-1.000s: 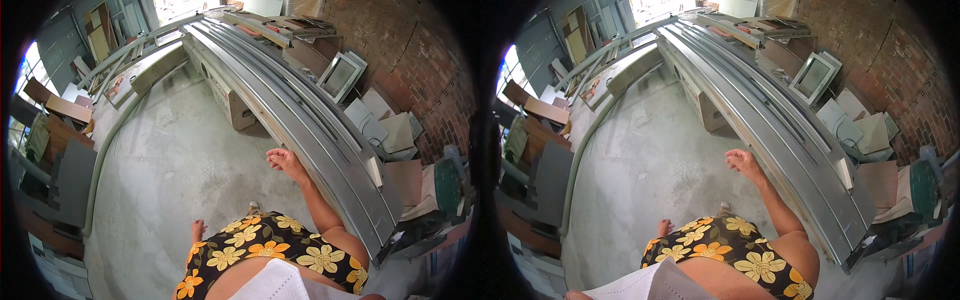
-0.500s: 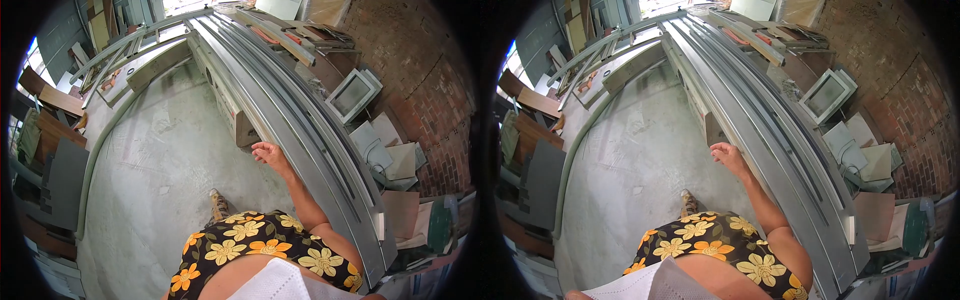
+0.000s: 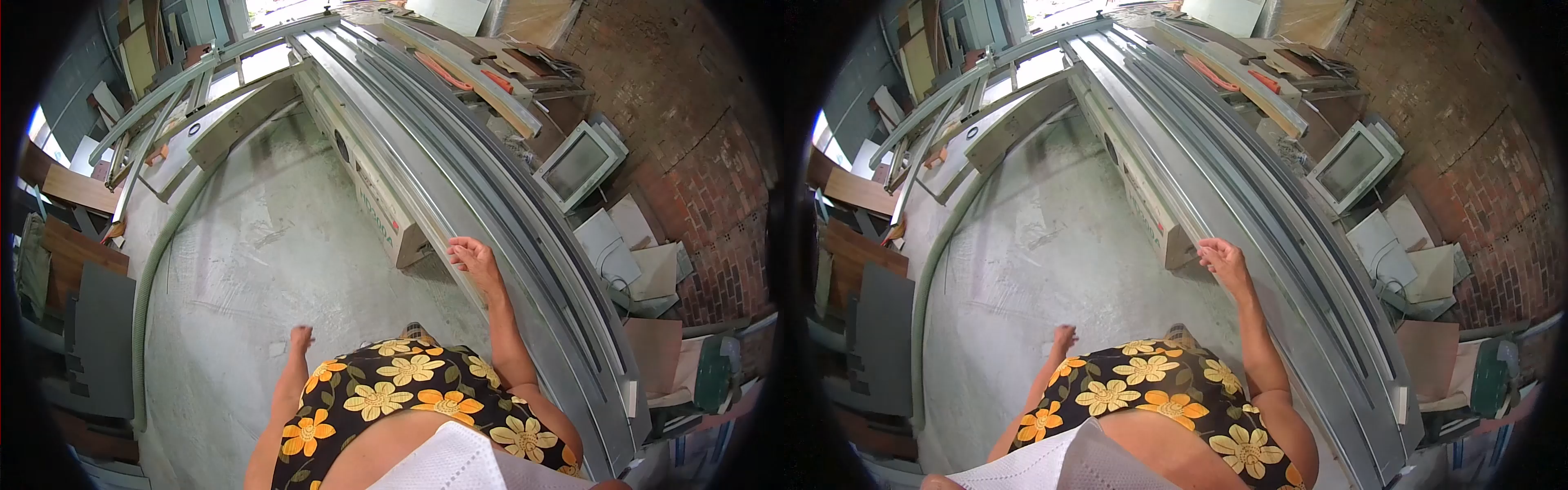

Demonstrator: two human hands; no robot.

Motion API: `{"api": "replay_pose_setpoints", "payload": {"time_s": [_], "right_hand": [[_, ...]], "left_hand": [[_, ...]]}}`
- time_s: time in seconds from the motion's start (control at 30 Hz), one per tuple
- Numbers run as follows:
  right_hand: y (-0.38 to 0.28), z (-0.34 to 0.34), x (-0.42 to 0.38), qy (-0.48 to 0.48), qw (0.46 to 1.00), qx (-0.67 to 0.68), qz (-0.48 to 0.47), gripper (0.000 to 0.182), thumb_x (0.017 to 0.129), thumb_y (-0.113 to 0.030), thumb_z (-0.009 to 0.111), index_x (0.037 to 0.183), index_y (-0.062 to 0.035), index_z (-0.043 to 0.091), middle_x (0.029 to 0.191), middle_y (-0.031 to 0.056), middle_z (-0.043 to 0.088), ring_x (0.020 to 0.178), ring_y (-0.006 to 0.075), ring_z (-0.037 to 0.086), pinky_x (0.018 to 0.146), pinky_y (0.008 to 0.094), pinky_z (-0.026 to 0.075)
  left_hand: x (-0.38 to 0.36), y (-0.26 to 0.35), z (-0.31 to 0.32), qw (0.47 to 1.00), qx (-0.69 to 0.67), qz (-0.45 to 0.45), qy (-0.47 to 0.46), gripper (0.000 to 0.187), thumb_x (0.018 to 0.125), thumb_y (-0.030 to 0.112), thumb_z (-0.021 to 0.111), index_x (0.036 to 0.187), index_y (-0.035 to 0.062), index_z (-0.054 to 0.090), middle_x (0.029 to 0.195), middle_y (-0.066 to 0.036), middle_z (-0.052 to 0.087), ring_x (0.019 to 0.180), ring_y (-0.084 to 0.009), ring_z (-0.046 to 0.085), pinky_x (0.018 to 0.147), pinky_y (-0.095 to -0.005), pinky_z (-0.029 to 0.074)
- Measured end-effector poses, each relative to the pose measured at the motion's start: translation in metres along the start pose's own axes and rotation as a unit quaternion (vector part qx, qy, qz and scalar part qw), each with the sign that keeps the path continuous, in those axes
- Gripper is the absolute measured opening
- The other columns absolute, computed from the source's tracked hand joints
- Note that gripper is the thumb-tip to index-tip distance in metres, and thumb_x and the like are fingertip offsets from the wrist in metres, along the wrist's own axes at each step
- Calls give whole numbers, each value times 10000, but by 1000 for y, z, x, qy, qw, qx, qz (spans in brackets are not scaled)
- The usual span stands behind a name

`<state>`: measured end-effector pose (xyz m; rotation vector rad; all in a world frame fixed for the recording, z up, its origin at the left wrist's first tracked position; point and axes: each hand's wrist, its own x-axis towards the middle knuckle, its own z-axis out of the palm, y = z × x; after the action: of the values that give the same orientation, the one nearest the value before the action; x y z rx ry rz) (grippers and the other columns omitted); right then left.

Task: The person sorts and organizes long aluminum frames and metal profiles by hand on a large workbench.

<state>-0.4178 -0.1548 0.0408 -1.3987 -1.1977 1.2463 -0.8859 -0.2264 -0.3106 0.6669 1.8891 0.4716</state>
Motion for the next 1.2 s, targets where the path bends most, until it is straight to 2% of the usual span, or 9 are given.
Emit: {"api": "replay_pose_setpoints", "payload": {"time_s": [0.03,0.1,0.2,0.3,0.5,0.53,0.67,1.0,1.2], "right_hand": [[0,-5,10,12,1000,0,1,267,890,-226,572,1085,-51,620,892,19,656,742,70,593,633,209,453],[-2,-17,30,43,999,-12,4,258,890,-219,575,1082,-53,622,891,15,655,744,65,592,625,204,454],[-4,-44,68,97,994,-51,-6,247,888,-198,579,1078,-47,625,892,19,656,750,66,595,624,202,457],[2,-79,112,148,983,-99,-40,255,870,-171,582,1069,-18,625,889,48,662,763,96,609,656,229,466],[28,-118,188,229,928,-281,-81,299,850,-158,602,1092,18,607,971,140,657,828,218,637,763,313,498],[28,-120,196,214,925,-309,-50,337,846,-178,610,1127,6,593,1058,176,619,948,277,608,839,363,481],[35,-118,213,199,895,-398,-19,393,835,-202,619,1176,-14,565,1154,183,555,1109,338,503,962,417,398],[40,-117,220,223,873,-433,1,390,827,-201,635,1172,-30,573,1168,164,543,1101,322,504,956,414,393],[32,-139,246,317,866,-386,20,335,828,-172,631,1136,-44,598,1146,157,551,1078,324,518,922,410,423]], "left_hand": [[5,36,3,1000,0,9,-11,302,805,221,589,1046,39,571,861,-113,631,713,-243,657,526,-332,484],[12,85,20,995,-91,34,-6,283,818,240,614,1016,39,617,786,-82,630,613,-207,655,448,-297,461],[19,140,44,986,-152,23,-67,305,841,252,607,1073,56,584,882,-77,630,664,-198,655,496,-286,467],[36,173,64,982,-143,8,-121,345,863,278,588,1144,86,532,1009,-98,621,805,-228,650,666,-349,494],[74,235,69,983,-169,22,-72,319,870,276,583,1130,95,546,992,-86,630,794,-221,647,663,-338,488],[76,247,69,981,-180,30,-63,315,870,274,583,1127,96,549,994,-85,632,797,-220,647,663,-333,486],[67,302,75,967,-246,65,-25,289,854,239,600,1070,49,573,925,-73,649,699,-179,652,540,-253,459],[54,456,116,954,-219,180,-96,265,880,237,593,1077,60,594,948,-51,667,725,-125,645,620,-232,459],[66,541,136,931,-207,256,-157,215,880,229,601,1034,79,611,945,-28,667,731,-107,640,640,-229,457]]}}
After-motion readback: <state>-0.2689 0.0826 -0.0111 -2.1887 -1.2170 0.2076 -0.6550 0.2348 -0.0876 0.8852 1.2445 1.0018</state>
